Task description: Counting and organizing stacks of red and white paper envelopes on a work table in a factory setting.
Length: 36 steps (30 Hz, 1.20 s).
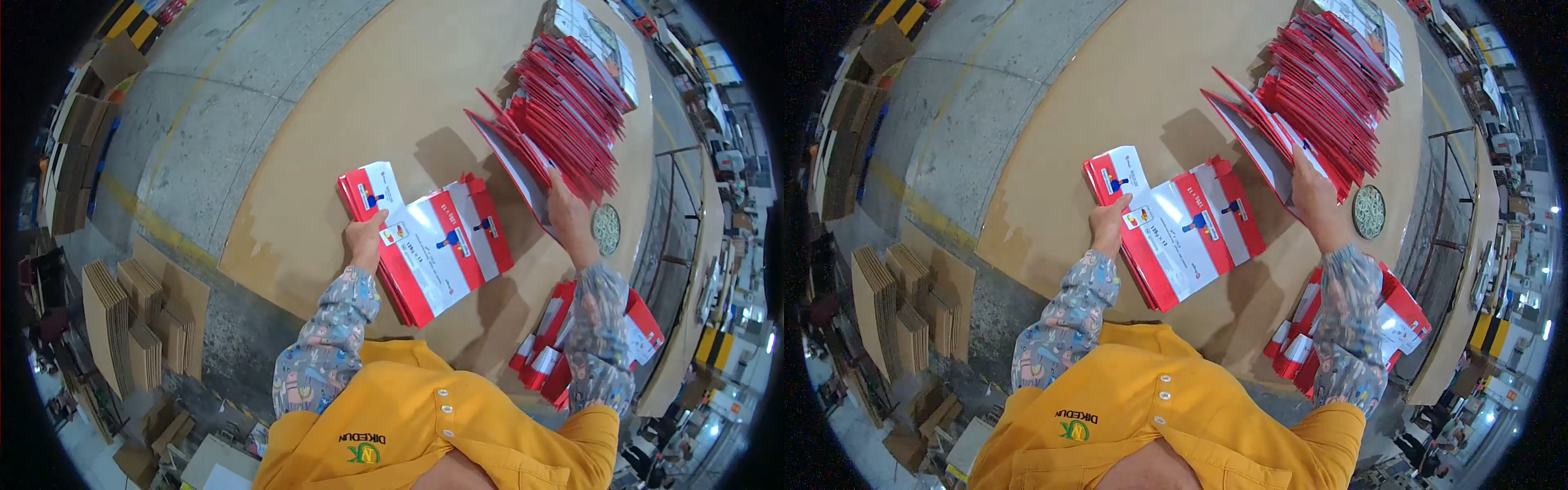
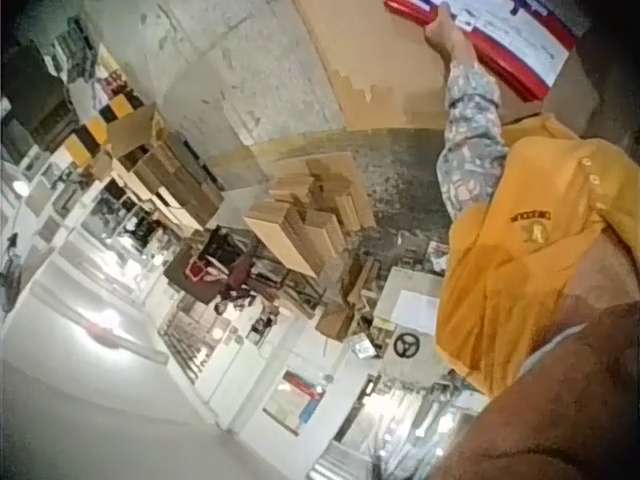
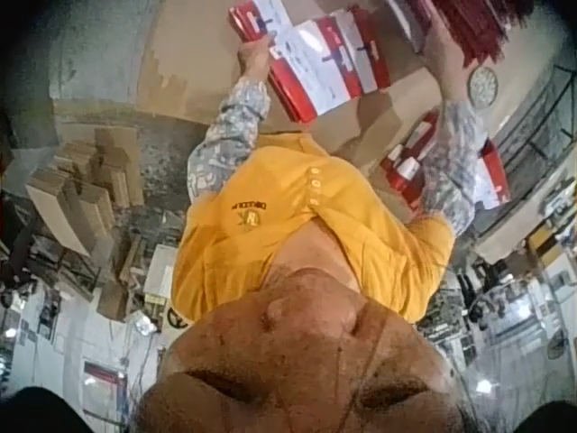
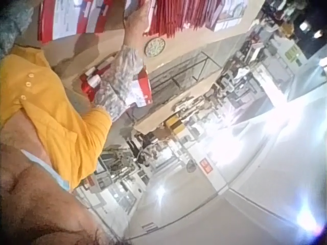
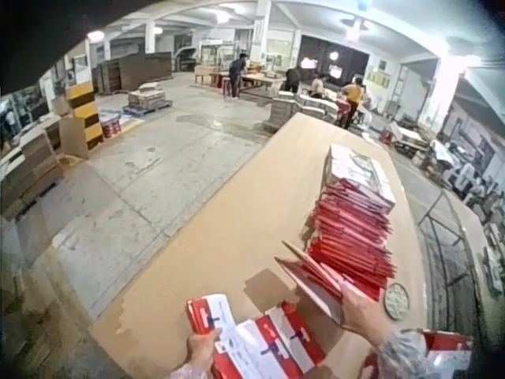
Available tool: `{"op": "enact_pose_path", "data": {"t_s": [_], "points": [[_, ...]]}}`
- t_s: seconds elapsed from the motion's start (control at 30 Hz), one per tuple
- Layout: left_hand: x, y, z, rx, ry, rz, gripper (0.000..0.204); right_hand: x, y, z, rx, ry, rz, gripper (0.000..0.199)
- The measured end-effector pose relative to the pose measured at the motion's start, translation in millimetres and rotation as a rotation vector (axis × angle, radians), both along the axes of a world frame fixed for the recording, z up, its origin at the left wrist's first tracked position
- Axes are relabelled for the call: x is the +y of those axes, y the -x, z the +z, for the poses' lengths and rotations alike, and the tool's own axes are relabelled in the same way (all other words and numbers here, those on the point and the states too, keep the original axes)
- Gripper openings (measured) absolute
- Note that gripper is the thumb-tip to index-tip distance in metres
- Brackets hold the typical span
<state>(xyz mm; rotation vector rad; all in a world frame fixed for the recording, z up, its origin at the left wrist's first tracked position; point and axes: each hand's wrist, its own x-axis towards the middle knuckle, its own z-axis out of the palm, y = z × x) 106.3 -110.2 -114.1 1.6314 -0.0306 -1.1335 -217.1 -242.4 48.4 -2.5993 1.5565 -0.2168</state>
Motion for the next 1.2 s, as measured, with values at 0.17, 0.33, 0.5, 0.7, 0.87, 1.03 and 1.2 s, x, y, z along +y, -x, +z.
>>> {"op": "enact_pose_path", "data": {"t_s": [0.17,0.33,0.5,0.7,0.87,1.03,1.2], "points": [[-1.2,3.0,2.7,0.011,-0.055,-0.031,0.030,77.7,-22.8,38.8,-0.070,0.097,-0.125,0.049],[1.7,0.1,-16.0,0.003,-0.011,-0.035,0.030,167.2,-58.2,17.8,-0.026,0.103,-0.239,0.055],[-0.7,1.8,0.3,-0.140,-0.182,-0.132,0.037,198.5,-112.7,-39.7,-0.104,0.019,-0.198,0.064],[-3.9,3.7,2.4,-0.293,-0.344,-0.126,0.039,202.6,-164.7,-96.3,-0.045,-0.069,-0.186,0.066],[1.6,-0.3,2.3,-0.344,-0.263,-0.135,0.038,195.2,-190.2,-106.4,-0.034,-0.077,-0.137,0.060],[1.0,2.4,-2.3,-0.242,-0.066,-0.037,0.062,190.9,-195.7,-110.9,-0.012,-0.141,-0.121,0.065],[8.0,-3.3,-10.2,0.284,0.229,0.160,0.064,197.9,-196.8,-114.9,-0.013,-0.128,-0.073,0.068]]}}
